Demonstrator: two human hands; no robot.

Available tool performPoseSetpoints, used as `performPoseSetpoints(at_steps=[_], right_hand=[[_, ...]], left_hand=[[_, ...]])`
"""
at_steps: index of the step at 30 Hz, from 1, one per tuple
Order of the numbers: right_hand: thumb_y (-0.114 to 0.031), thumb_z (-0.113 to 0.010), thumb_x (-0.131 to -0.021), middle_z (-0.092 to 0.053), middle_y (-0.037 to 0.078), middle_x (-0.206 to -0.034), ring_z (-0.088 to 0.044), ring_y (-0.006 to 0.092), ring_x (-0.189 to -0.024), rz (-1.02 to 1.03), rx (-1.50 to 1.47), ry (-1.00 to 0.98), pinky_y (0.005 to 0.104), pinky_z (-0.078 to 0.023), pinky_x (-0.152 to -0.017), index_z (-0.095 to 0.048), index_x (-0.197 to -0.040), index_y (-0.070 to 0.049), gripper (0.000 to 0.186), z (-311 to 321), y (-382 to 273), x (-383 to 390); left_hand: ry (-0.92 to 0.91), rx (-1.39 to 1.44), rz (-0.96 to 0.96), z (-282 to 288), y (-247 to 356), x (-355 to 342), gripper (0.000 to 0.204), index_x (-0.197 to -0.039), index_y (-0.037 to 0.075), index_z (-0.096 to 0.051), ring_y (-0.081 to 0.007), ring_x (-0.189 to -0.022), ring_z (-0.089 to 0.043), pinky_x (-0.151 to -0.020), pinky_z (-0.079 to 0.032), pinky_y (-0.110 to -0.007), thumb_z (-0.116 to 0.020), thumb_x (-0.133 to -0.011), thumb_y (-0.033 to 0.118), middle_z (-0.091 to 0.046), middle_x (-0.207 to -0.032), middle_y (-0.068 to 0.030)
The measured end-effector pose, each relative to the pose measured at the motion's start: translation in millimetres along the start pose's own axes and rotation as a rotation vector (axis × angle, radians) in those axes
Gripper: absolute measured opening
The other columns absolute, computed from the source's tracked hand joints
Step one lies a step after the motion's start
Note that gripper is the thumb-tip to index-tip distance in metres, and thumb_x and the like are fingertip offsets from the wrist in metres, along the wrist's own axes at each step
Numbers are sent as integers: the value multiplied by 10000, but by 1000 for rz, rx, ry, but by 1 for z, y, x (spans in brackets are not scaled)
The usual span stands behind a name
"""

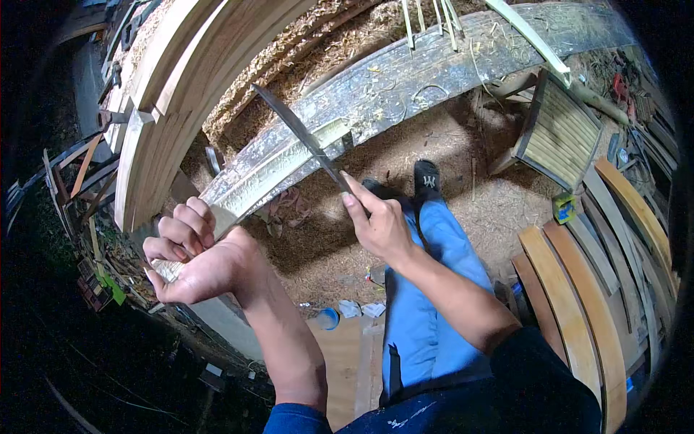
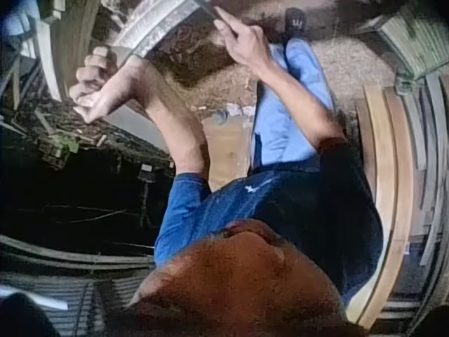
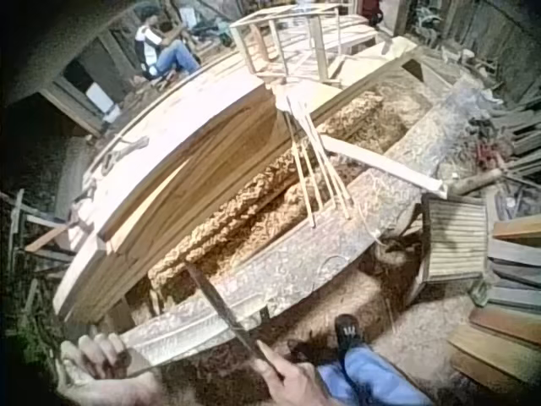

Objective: The person carves and shapes pieces of wood using a large knife, holding the wood by hand and striking it with the blade to remove shavings and refine its form.

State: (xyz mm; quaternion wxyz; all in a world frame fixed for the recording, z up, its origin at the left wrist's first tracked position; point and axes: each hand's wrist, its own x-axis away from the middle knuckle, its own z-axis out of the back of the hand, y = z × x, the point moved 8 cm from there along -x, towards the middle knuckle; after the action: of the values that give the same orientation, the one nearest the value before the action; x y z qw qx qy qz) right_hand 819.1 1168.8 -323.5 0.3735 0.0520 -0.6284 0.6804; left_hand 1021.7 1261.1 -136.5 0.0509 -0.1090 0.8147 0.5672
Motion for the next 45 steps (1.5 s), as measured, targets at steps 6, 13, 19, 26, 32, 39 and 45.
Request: performPoseSetpoints(at_steps=[6, 13, 19, 26, 32, 39, 45], right_hand=[[-430, -466, -1047, -673, 278, -722, -670, 276, -494, -69, 30, 93, 412, -527, -470, -593, -1350, -23, 522, 7, 14, -8], [-395, -507, -1035, -660, 267, -705, -681, 409, -641, 156, -68, 160, 462, -546, -618, -645, -1289, -61, 442, 11, -2, -3], [-356, -502, -1041, -583, 282, -658, -644, 472, -684, 278, -36, 279, 518, -489, -607, -658, -915, 13, 420, 17, 2, 3], [-266, -508, -1040, -498, 231, -630, -528, 470, -608, 73, -51, 115, 451, -427, -565, -592, -872, -3, 323, 9, 10, -8], [-259, -519, -1037, -449, 229, -620, -507, 467, -589, -29, -107, 157, 458, -391, -536, -517, -838, -8, 320, 6, 20, -31], [-409, -496, -1034, -568, 258, -601, -605, 509, -642, 130, -30, 151, 558, -450, -577, -556, -839, -38, 424, 3, 7, -31], [-455, -462, -1038, -588, 280, -644, -616, 520, -730, 111, 31, 97, 581, -459, -637, -546, -837, -34, 473, -2, 2, -22]], left_hand=[[0, 55, 2, -1, 6, 7, 434, -651, 156, -261, -126, -468, -144, -474, -149, -293, -392, -927, 464, -197, -521, 2], [-57, 131, 2, -6, 8, 10, 443, -668, 149, -262, -128, -459, -162, -486, -192, -300, -367, -941, 480, -207, -516, -3], [-95, 88, 16, -17, 4, 13, 418, -657, 156, -256, -131, -489, -156, -498, -181, -308, -379, -914, 463, -193, -528, -3], [-29, 52, 24, -11, 3, 10, 402, -631, 159, -247, -129, -489, -150, -500, -174, -305, -397, -878, 439, -201, -527, 3], [-60, 48, 18, -12, -2, 5, 442, -671, 151, -266, -126, -489, -158, -485, -162, -294, -381, -932, 489, -209, -531, -3], [-58, 41, 1, -20, 4, 8, 447, -674, 149, -261, -129, -485, -157, -491, -169, -298, -388, -927, 495, -209, -535, -11], [17, -6, -5, -12, 3, 5, 452, -661, 150, -266, -125, -483, -157, -489, -162, -293, -400, -924, 492, -200, -534, -6]])
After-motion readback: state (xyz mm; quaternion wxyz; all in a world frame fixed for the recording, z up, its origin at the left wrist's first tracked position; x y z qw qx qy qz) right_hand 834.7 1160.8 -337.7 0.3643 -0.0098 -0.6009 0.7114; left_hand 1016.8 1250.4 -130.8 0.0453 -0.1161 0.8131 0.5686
